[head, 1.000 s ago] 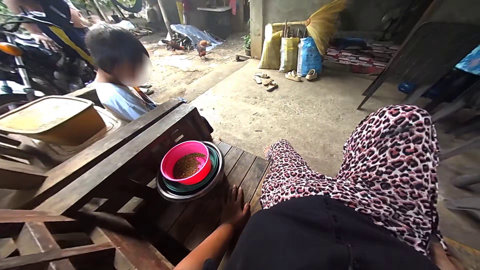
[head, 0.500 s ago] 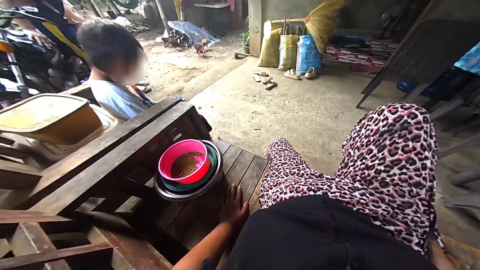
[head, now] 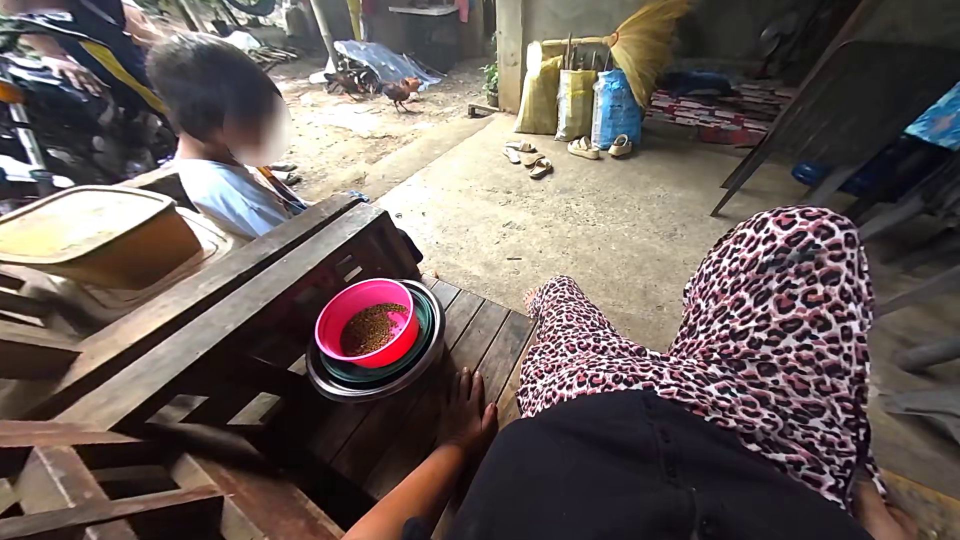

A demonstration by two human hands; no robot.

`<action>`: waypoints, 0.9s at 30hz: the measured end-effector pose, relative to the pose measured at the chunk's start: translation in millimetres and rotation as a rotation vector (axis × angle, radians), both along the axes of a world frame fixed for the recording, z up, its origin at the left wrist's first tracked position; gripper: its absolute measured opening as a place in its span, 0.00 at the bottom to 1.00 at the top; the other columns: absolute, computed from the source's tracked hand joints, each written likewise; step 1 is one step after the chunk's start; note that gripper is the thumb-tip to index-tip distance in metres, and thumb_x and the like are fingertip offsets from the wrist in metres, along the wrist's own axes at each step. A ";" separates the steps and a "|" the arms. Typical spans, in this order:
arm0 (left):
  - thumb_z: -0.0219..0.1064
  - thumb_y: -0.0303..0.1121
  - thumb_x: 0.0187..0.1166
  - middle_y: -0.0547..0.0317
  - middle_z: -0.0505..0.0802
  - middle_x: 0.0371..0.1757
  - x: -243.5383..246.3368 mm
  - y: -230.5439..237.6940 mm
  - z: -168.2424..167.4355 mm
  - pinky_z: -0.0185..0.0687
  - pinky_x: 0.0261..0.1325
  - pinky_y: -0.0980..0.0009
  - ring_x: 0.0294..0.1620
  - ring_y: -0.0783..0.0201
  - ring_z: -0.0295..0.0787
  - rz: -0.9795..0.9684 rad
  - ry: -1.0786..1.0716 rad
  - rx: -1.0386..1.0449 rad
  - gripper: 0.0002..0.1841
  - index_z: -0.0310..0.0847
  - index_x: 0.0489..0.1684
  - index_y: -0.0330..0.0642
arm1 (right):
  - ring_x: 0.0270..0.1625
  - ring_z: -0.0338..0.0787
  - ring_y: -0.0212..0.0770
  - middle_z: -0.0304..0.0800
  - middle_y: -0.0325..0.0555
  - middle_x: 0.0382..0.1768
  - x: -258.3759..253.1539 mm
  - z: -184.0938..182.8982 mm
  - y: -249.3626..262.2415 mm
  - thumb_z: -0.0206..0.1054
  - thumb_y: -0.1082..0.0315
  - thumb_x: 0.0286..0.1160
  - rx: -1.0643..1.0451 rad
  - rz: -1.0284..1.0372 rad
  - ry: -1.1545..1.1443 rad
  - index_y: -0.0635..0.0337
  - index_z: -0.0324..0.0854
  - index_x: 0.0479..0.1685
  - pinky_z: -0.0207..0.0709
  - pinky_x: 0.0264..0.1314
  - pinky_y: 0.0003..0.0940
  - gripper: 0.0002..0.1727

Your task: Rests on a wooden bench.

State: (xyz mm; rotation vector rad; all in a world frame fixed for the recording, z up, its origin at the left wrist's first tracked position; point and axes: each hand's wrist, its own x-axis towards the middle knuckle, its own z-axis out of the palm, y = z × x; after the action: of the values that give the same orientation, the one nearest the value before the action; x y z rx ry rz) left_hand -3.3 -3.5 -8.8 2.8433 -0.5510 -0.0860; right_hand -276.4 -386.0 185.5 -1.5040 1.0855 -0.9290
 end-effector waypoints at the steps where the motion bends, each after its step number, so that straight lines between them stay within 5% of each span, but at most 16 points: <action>1: 0.42 0.63 0.80 0.44 0.57 0.94 0.0 -0.1 0.1 0.41 0.92 0.40 0.95 0.45 0.47 0.000 -0.001 -0.002 0.43 0.55 0.94 0.47 | 0.36 0.76 0.01 0.79 0.27 0.38 0.1 -0.4 -0.2 0.50 0.69 0.91 0.000 -0.002 -0.003 0.79 0.70 0.65 0.73 0.46 0.04 0.18; 27: 0.42 0.63 0.81 0.44 0.55 0.95 -0.2 0.2 3.5 0.36 0.92 0.38 0.96 0.44 0.45 -0.011 0.022 -0.011 0.43 0.54 0.94 0.46 | 0.33 0.73 0.01 0.75 0.29 0.37 6.3 18.1 13.5 0.48 0.69 0.92 0.045 -0.023 0.038 0.80 0.68 0.66 0.71 0.42 0.03 0.19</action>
State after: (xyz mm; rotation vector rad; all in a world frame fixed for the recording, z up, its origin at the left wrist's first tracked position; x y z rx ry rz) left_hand -3.5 -3.3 -5.3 2.8258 -0.5615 -0.1155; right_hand -270.1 -372.5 203.6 -1.4803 1.1468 -0.8892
